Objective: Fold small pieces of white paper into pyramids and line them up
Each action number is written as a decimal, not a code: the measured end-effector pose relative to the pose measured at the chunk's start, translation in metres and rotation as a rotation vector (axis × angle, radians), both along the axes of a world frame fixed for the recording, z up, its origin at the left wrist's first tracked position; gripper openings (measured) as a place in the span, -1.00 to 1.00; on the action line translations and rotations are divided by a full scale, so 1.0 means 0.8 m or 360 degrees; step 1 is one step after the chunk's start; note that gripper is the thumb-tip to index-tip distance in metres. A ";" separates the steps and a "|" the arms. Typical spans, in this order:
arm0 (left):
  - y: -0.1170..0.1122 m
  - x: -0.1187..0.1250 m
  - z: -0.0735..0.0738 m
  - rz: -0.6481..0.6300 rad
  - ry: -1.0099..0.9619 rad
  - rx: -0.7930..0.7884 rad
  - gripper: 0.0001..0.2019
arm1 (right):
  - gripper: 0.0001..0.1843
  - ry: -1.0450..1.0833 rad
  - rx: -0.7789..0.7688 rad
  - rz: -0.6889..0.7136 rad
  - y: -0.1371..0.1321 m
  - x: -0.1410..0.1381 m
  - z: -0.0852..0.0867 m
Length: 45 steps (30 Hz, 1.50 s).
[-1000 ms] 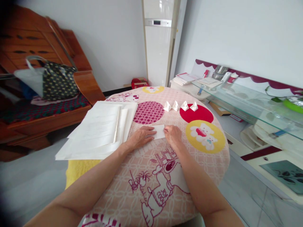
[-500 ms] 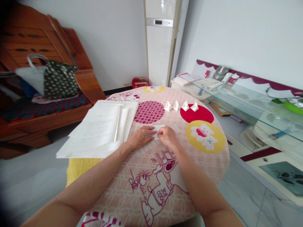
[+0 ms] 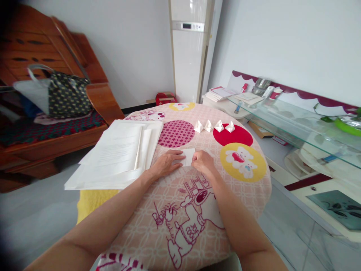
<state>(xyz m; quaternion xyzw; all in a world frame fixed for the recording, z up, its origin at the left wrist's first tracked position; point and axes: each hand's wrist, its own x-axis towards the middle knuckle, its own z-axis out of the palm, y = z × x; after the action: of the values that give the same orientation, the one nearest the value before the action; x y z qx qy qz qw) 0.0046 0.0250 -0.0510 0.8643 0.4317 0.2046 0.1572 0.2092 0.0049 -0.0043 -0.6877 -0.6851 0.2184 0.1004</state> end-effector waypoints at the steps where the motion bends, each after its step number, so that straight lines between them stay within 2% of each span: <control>1: 0.001 0.000 -0.002 -0.0003 -0.0004 0.0004 -0.62 | -0.88 0.0011 -0.0013 -0.0003 0.001 0.008 0.001; 3: 0.003 -0.002 -0.006 -0.0013 -0.0017 0.0018 -0.63 | -0.88 -0.0009 -0.0006 -0.0022 0.002 0.024 0.001; 7: 0.005 -0.002 -0.011 -0.0012 -0.0048 0.0040 -0.63 | -0.87 0.0058 0.0170 -0.0064 0.004 0.045 -0.005; 10: 0.003 0.000 -0.010 0.0013 -0.0042 0.0037 -0.63 | -0.88 0.0460 0.0275 -0.0060 0.005 0.036 -0.015; 12: 0.000 0.004 -0.008 0.0056 -0.0027 0.0051 -0.62 | -0.88 0.0598 0.0358 0.0044 0.005 0.020 -0.022; 15: -0.007 0.012 -0.004 0.0143 -0.0001 0.0071 -0.61 | -0.91 0.0391 0.0442 0.0242 0.005 -0.004 -0.028; 18: -0.010 0.017 -0.004 0.0189 0.0006 0.0085 -0.59 | -0.90 0.0238 0.0391 0.0279 0.004 -0.014 -0.027; 21: -0.008 0.016 -0.007 0.0176 -0.0008 0.0100 -0.56 | -0.92 0.0245 0.0346 0.0272 0.004 -0.012 -0.024; 24: -0.005 0.009 -0.007 0.0093 0.0010 0.0062 -0.52 | -0.93 0.0267 0.0336 0.0259 0.003 -0.011 -0.023; 31: 0.004 -0.024 0.006 -0.0261 0.0090 -0.0110 -0.36 | -0.94 0.0313 0.0299 0.0220 0.003 -0.011 -0.026; 38: 0.015 -0.052 0.008 -0.0473 0.0078 -0.0230 -0.19 | -0.94 0.0321 0.0319 0.0226 0.002 -0.010 -0.025; 41: 0.007 -0.046 0.012 -0.0378 0.0064 -0.0176 -0.27 | -0.94 0.0329 0.0314 0.0227 0.002 -0.010 -0.026; 45: -0.004 -0.028 0.012 -0.0240 0.0053 -0.0054 -0.48 | -0.93 0.0394 0.0282 0.0231 0.004 -0.007 -0.026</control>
<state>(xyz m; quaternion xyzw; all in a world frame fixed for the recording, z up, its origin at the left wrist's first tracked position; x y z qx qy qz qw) -0.0175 0.0220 -0.0410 0.8949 0.3713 0.1706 0.1796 0.2039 0.0081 -0.0252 -0.5927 -0.7318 0.2469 0.2284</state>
